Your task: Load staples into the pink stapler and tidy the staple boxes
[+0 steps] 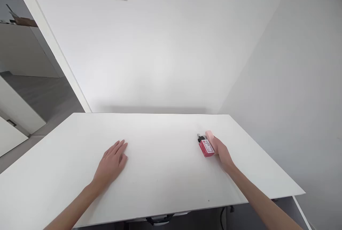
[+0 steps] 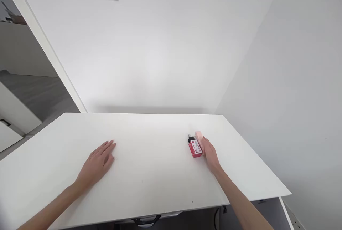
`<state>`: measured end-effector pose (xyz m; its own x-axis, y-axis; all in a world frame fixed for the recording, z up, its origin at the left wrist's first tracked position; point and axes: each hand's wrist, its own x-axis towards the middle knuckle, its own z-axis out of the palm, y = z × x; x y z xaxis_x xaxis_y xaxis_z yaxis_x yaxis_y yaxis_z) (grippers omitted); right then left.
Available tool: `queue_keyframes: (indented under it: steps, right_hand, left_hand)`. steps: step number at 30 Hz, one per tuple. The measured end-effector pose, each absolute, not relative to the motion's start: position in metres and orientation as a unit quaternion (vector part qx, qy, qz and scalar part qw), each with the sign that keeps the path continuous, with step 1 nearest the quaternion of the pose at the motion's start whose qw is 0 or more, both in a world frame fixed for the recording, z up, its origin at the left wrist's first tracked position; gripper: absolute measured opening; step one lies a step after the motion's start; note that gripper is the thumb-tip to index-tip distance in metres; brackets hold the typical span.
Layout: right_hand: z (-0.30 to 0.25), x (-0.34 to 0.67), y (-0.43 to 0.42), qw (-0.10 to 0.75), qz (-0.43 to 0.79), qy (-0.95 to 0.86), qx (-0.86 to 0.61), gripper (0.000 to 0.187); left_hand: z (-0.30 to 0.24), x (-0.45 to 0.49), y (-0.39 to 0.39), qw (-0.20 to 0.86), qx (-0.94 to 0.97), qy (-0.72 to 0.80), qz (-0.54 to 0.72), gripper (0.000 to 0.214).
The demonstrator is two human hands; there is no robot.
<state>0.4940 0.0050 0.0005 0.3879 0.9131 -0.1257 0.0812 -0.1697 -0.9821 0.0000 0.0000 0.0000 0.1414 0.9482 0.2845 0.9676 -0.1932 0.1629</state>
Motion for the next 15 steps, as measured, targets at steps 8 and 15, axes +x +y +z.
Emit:
queue_keyframes:
  steps: [8,15]
  right_hand:
    - [-0.002,0.488,0.012,0.498,0.43,-0.377,-0.652,0.053]
    - [0.0,0.475,0.011,0.508,0.426,-0.386,-0.642,0.065]
  left_hand:
    - [0.0,0.001,-0.001,0.024,-0.753,-0.632,-0.182,0.055]
    - [-0.002,0.0,-0.002,0.03,-0.755,-0.627,-0.187,0.053]
